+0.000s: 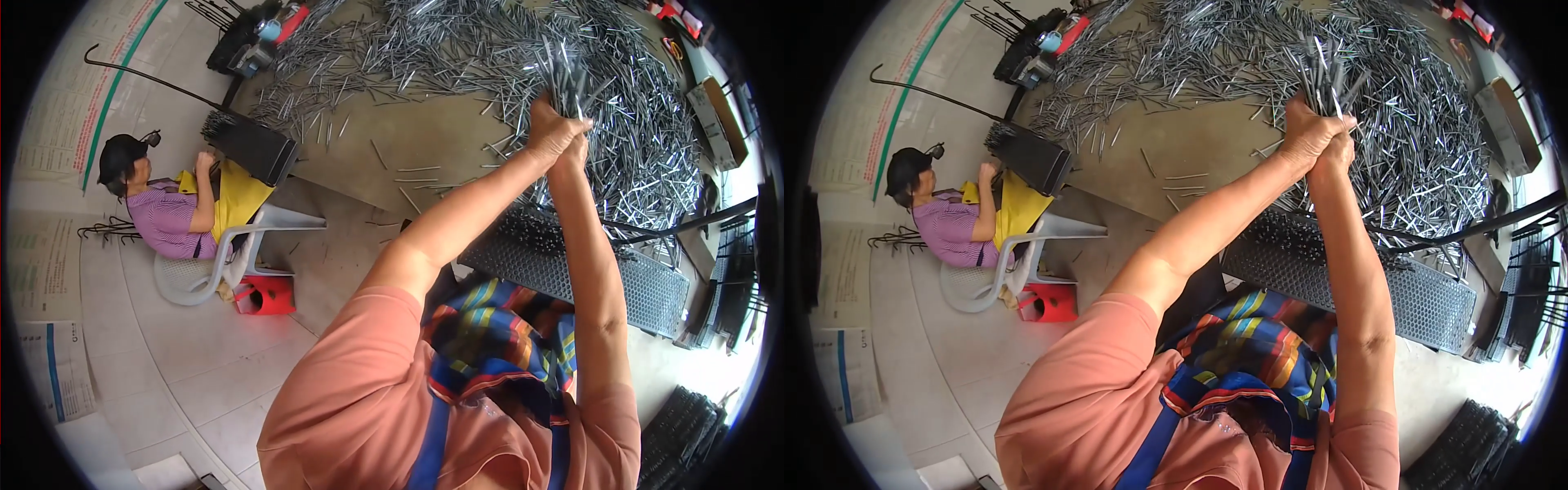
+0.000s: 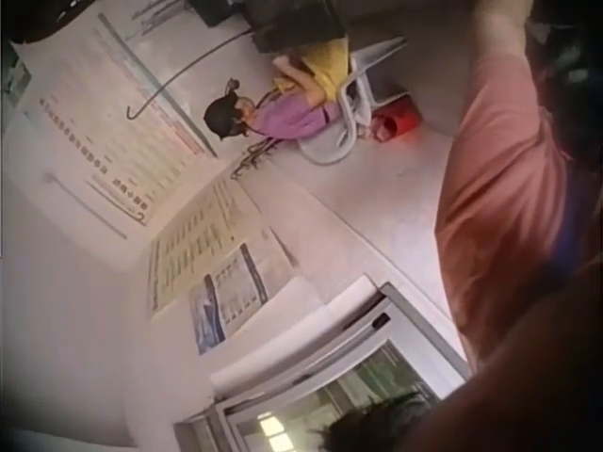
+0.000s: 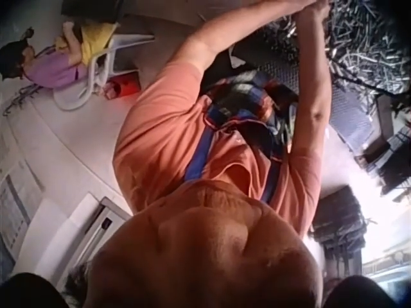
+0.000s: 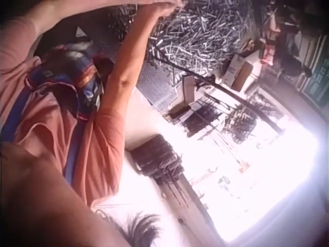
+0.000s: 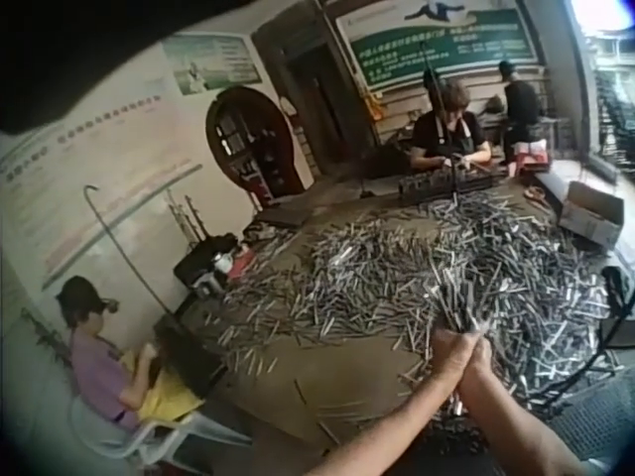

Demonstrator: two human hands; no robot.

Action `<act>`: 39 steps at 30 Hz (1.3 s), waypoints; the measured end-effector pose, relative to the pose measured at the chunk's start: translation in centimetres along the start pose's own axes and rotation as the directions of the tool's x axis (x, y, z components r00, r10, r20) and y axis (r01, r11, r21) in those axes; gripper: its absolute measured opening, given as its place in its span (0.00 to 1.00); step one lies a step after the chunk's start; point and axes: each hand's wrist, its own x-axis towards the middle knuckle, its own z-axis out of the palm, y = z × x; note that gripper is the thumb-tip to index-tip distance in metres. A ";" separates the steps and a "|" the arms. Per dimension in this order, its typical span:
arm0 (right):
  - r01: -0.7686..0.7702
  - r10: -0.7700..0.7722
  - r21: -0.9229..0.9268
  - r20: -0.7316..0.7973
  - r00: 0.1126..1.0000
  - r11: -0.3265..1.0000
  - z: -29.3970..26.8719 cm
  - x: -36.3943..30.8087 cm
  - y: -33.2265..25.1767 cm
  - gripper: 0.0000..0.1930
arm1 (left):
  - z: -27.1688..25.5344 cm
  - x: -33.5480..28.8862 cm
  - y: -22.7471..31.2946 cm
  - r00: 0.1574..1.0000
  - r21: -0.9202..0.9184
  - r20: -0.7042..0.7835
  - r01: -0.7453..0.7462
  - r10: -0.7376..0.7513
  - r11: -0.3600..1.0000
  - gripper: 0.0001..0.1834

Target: Sorting and arranging thin metal spokes or rods at a workbench.

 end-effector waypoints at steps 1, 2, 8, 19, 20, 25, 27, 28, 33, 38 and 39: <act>-0.007 0.007 0.045 -0.006 1.000 0.999 -0.9 0.9 0.5 0.27 | 0.9 -0.2 0.2 1.000 -0.013 -0.005 -0.031 0.031 0.999 0.20; -0.013 0.013 0.091 -0.003 1.000 0.996 -1.6 1.7 1.2 0.28 | 0.9 0.1 0.0 1.000 -0.019 0.000 -0.029 0.029 0.999 0.20; -0.227 0.282 0.236 -0.234 0.930 0.945 -0.9 0.6 1.0 0.25 | -1.5 3.7 -1.0 0.953 -0.210 -0.260 0.103 -0.157 0.972 0.07; -0.010 -0.012 -0.159 -0.135 0.991 0.987 1.3 -0.9 1.1 0.32 | -2.9 1.6 -1.1 0.961 -0.097 -0.273 0.020 -0.045 0.995 0.09; -0.001 -0.021 -0.158 -0.140 0.990 0.987 1.1 -0.8 0.7 0.32 | -2.1 0.9 -0.3 0.963 -0.102 -0.264 0.021 -0.047 0.995 0.09; 0.119 -0.258 -0.804 -0.044 0.965 0.583 -0.5 1.3 1.6 0.38 | -2.2 0.7 0.7 0.932 -0.154 -0.251 0.228 -0.261 0.961 0.11; 0.170 -0.257 -0.865 0.050 0.965 0.472 0.5 -0.7 0.8 0.38 | -2.9 1.2 2.4 0.831 -0.246 -0.354 0.359 -0.428 0.900 0.08; 0.184 -0.210 -0.806 0.076 0.975 0.562 -0.2 -0.4 1.2 0.37 | -4.0 2.5 0.4 0.822 -0.267 -0.385 0.335 -0.419 0.904 0.07; 0.102 -0.014 -0.459 0.190 0.982 0.882 -2.6 -0.2 0.5 0.28 | -7.1 5.0 -1.5 0.945 -0.108 0.103 0.321 -0.311 0.941 0.14; -0.223 0.245 -0.106 0.317 0.916 0.969 -0.8 -0.7 -0.6 0.17 | -10.9 3.2 1.2 0.757 0.429 0.463 0.264 -0.461 0.864 0.14; -0.224 0.164 0.141 0.347 0.924 0.964 0.6 -1.3 -0.9 0.17 | -11.4 2.9 0.7 0.725 0.554 0.462 0.214 -0.511 0.804 0.15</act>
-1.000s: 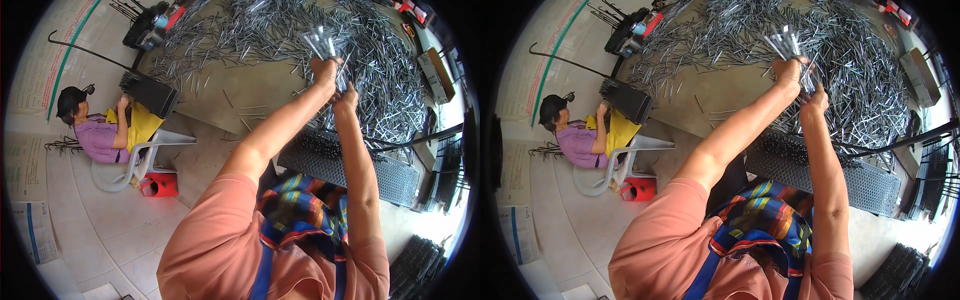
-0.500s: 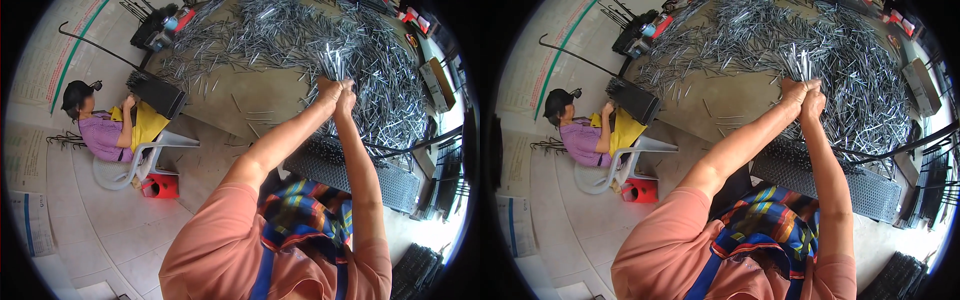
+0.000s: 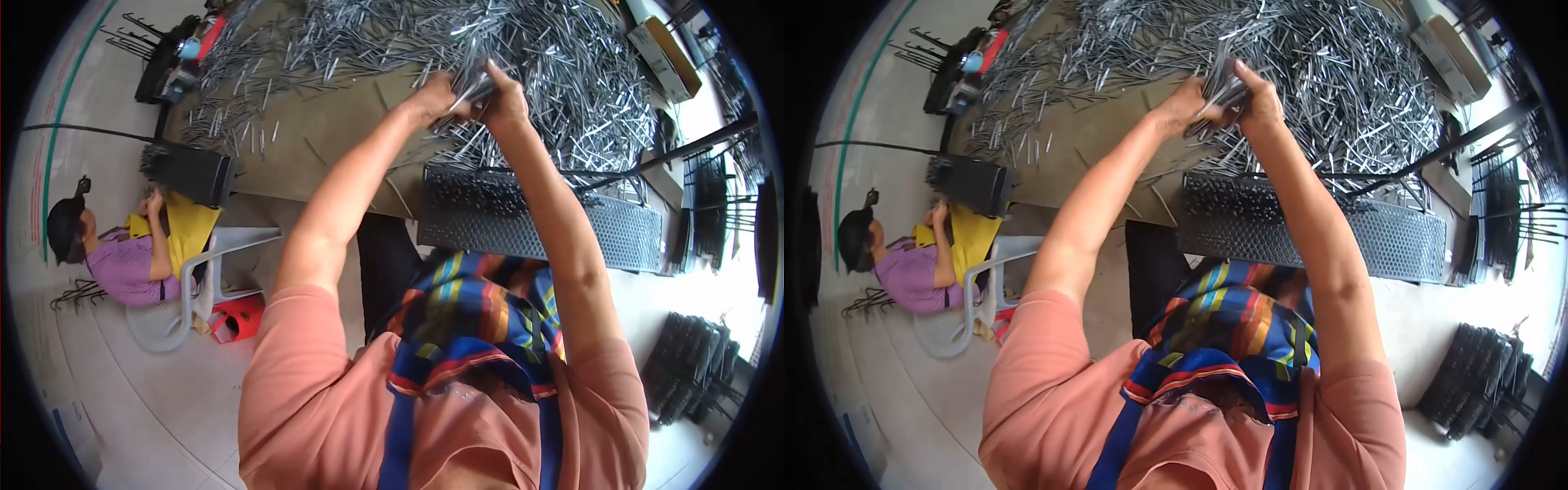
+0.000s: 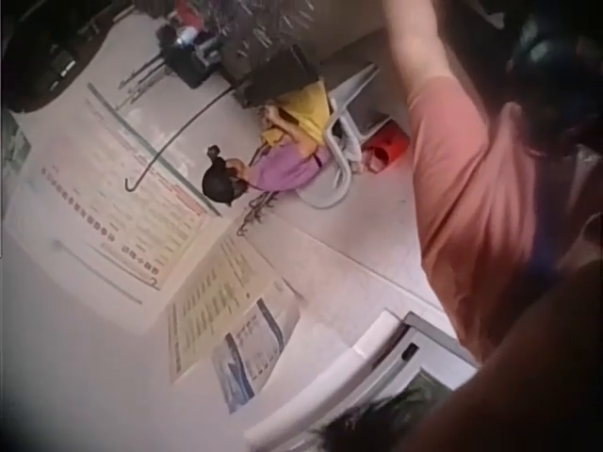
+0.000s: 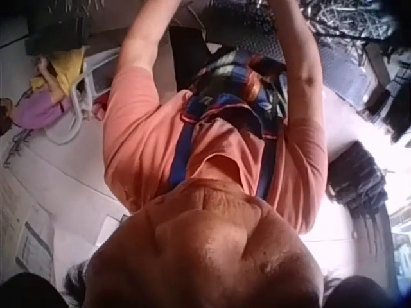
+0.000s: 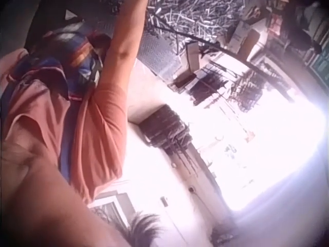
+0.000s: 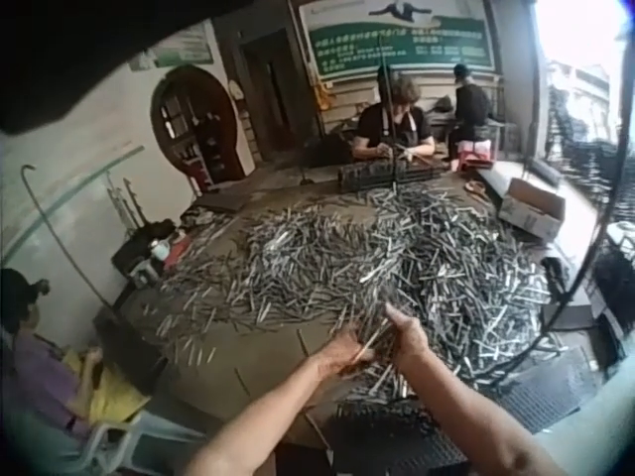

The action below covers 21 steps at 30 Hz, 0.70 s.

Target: Sorting and arranging thin metal spokes or rods at a workbench.

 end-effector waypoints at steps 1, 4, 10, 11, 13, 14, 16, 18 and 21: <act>0.009 -0.010 0.018 0.067 0.998 1.000 -0.8 0.9 -0.3 0.15 | 0.3 -0.1 -0.8 0.998 0.140 0.028 0.045 -0.049 0.989 0.17; 0.100 -0.083 -0.341 0.063 0.995 0.935 -0.2 0.6 0.1 0.12 | 0.6 -0.5 -3.7 0.986 0.294 -0.140 -0.040 0.085 0.955 0.22; 0.397 -0.230 -0.618 0.334 0.914 0.679 4.3 -3.4 -0.1 0.20 | 1.6 -2.6 -8.8 0.757 0.223 -0.562 -0.250 0.333 0.942 0.24; 0.424 -0.245 -0.671 0.350 0.904 0.609 4.6 -3.6 0.1 0.20 | 1.8 -3.0 -10.1 0.677 0.105 -0.668 -0.325 0.308 0.940 0.24; 0.247 -0.181 -0.753 0.172 0.968 0.610 3.4 -3.1 0.9 0.23 | 1.7 -3.4 -13.2 0.674 0.134 -0.691 -0.237 0.262 0.962 0.21; 0.214 -0.193 -0.769 0.120 0.974 0.603 2.6 -3.3 1.1 0.22 | 1.8 -3.7 -13.8 0.687 0.118 -0.701 -0.149 0.189 0.982 0.21; 0.194 -0.233 -0.785 0.065 0.970 0.589 1.0 -3.7 0.9 0.20 | 1.8 -3.1 -14.4 0.630 0.154 -0.747 -0.146 0.212 0.977 0.14; 0.204 -0.262 -0.794 0.059 0.963 0.573 1.4 -5.5 -0.1 0.19 | 0.3 -2.1 -13.3 0.644 -0.222 -0.761 -0.143 -0.080 0.964 0.11; 0.273 -0.345 -0.783 0.080 0.935 0.559 0.9 -6.8 -1.0 0.16 | -2.8 -0.8 -10.0 0.675 -0.354 -0.617 0.220 -0.404 0.909 0.05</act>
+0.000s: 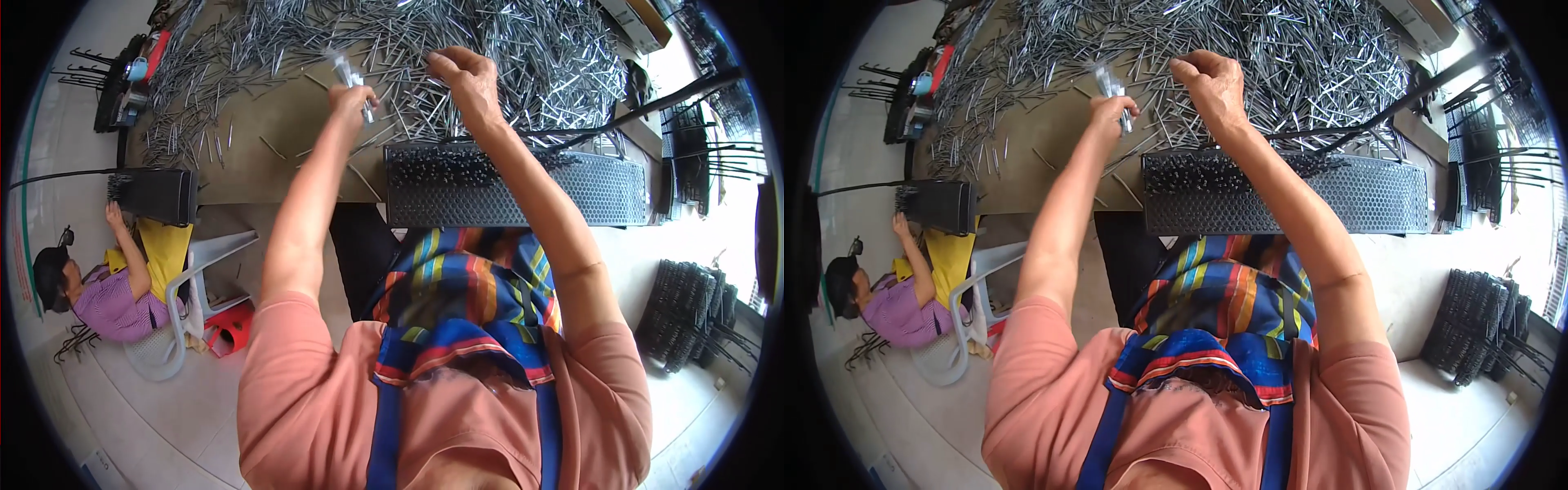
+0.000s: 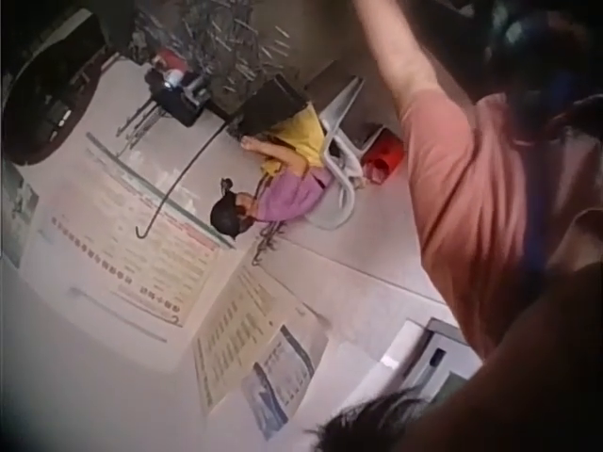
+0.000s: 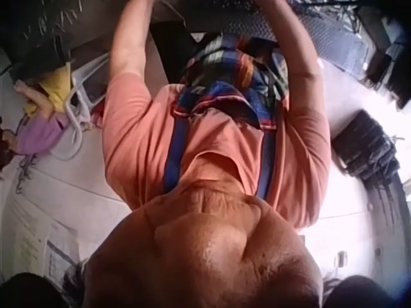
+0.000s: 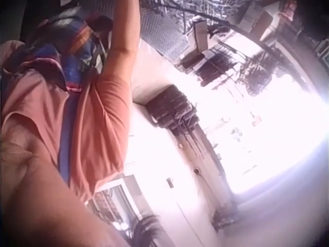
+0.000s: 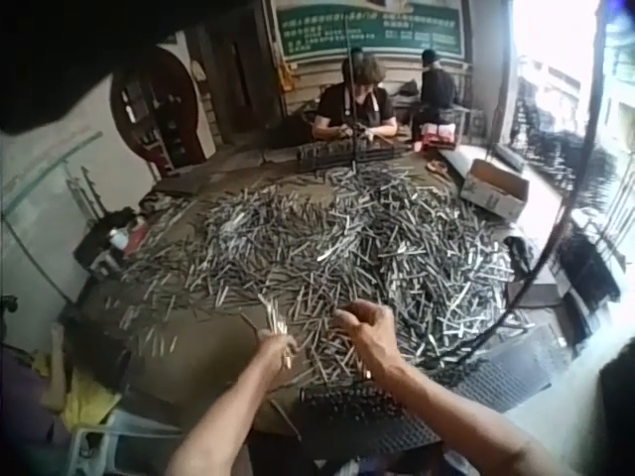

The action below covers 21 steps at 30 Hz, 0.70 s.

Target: Sorting and arranging thin metal spokes or rods at a workbench.

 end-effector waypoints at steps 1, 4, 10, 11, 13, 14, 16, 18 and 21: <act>0.038 -0.038 -0.053 0.013 0.999 0.998 0.0 -0.5 -0.4 0.15 | -1.0 0.2 1.2 0.992 0.439 0.090 -0.117 0.085 0.891 0.05; 0.173 -0.167 -0.192 0.048 0.985 0.966 -0.1 -2.1 -0.8 0.12 | -2.4 -0.7 3.6 0.978 0.667 0.143 -0.209 0.152 0.715 0.04; 0.136 -0.150 -0.356 -0.011 0.989 0.924 -2.3 -5.4 -1.9 0.18 | -0.5 -13.8 6.2 0.891 -0.057 0.450 -0.038 0.059 0.998 0.03; 0.186 -0.207 -0.369 -0.016 0.978 0.911 -2.4 -5.9 -2.1 0.21 | -0.3 -16.4 5.5 0.837 -0.170 0.541 0.014 0.081 0.985 0.03; 0.267 -0.270 -0.303 0.033 0.962 0.915 -2.6 -6.8 -1.9 0.28 | 0.6 -22.3 3.4 0.802 -0.199 0.596 0.101 0.038 0.975 0.08; 0.249 -0.255 -0.318 0.023 0.967 0.915 -3.1 -7.1 -1.4 0.28 | 1.0 -24.3 1.0 0.753 -0.234 0.657 0.145 0.046 0.961 0.11; 0.271 -0.215 -0.100 0.381 0.899 0.957 -4.3 -8.6 -0.2 0.26 | 1.5 -29.0 -1.8 0.663 -0.244 0.749 0.262 0.010 0.934 0.15; 0.077 -0.060 0.000 0.621 0.781 0.997 -5.1 -12.2 0.8 0.25 | 1.5 -32.4 -4.6 0.615 -0.332 0.789 0.405 0.016 0.852 0.20; -0.241 0.097 0.152 0.623 0.776 0.959 -6.7 -18.9 2.5 0.19 | 0.7 -34.6 -8.3 0.416 -0.191 0.905 0.586 -0.091 0.787 0.26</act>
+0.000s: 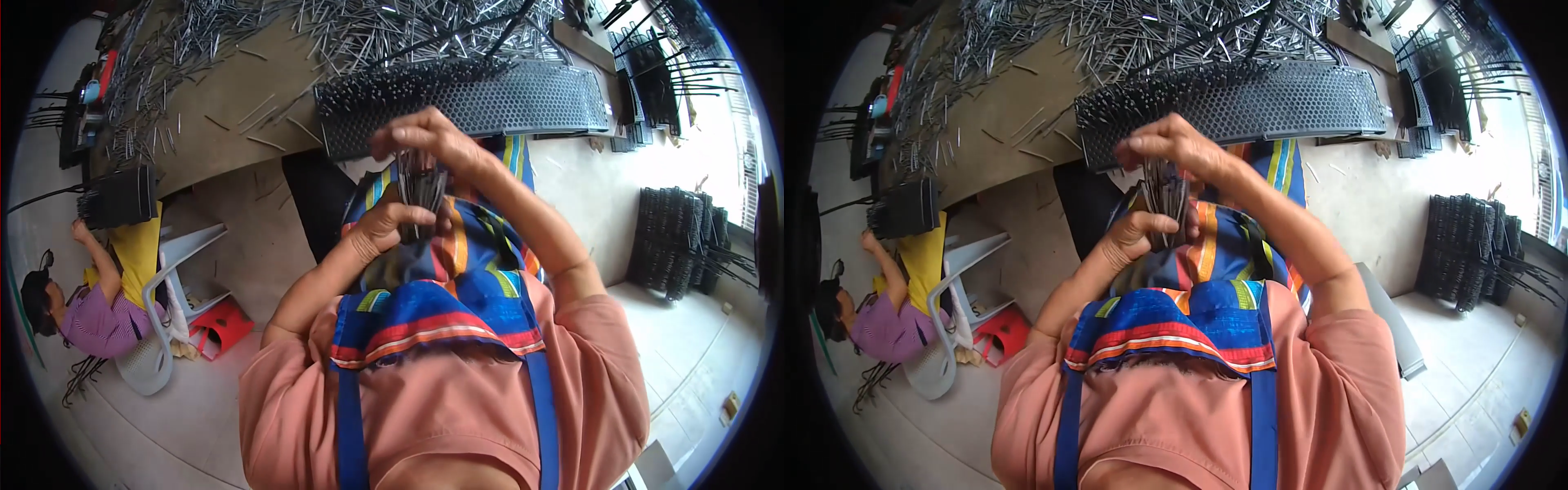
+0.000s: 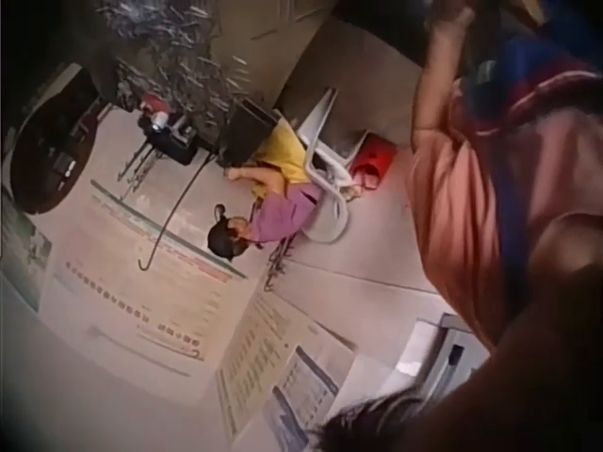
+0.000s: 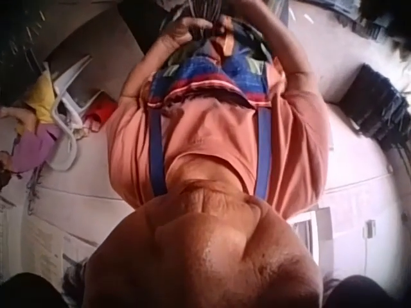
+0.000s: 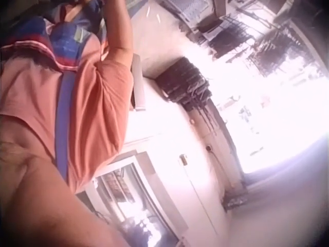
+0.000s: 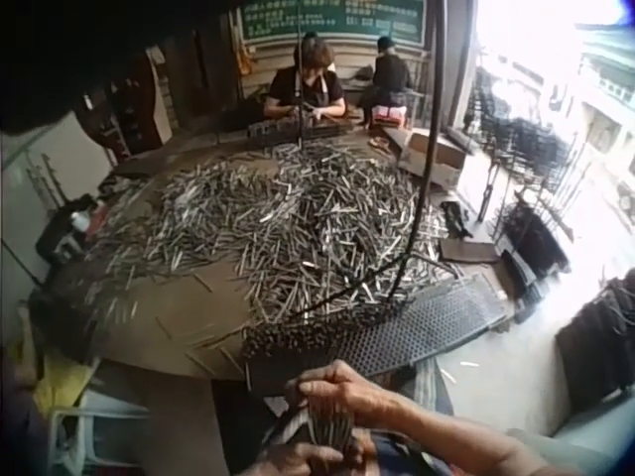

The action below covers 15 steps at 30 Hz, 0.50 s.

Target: Sorting and arranging thin metal spokes or rods at a workbench.

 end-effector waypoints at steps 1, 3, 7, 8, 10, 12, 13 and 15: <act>-0.005 0.006 0.037 -0.013 1.000 0.999 0.2 -1.3 1.1 0.19 | -0.3 -0.1 -0.4 1.000 -0.008 0.002 0.005 -0.005 1.000 0.26; -0.018 0.028 0.113 -0.093 0.995 0.993 0.6 -3.2 1.7 0.18 | 0.2 -0.4 -0.2 0.996 0.145 0.052 0.069 -0.078 0.987 0.30; 0.013 -0.007 0.145 -0.047 0.999 0.989 0.5 -5.4 1.7 0.20 | -0.4 -0.2 -1.0 0.965 0.312 0.263 -0.074 -0.012 0.947 0.32; 0.026 -0.021 0.086 -0.058 0.998 0.996 0.5 -5.7 2.0 0.21 | 0.5 -0.5 -0.6 0.970 0.247 0.241 -0.051 -0.010 0.968 0.32; 0.028 -0.016 0.096 -0.115 0.993 0.995 -0.1 -6.2 2.8 0.23 | 0.0 0.0 -0.4 0.984 0.295 0.163 0.021 -0.072 0.955 0.31; 0.052 0.008 0.390 -0.149 0.989 0.919 -0.1 -5.9 2.9 0.22 | -0.4 0.7 -0.5 0.992 0.375 0.040 0.094 -0.117 0.922 0.27; 0.069 -0.011 0.491 -0.119 0.993 0.868 -0.2 -5.7 2.7 0.20 | -0.3 1.0 -0.8 0.993 0.373 0.036 0.092 -0.113 0.923 0.27; 0.034 0.019 0.400 -0.130 0.991 0.916 -0.4 -4.7 1.2 0.20 | 0.1 1.5 -1.0 0.993 0.338 -0.062 0.112 -0.097 0.934 0.25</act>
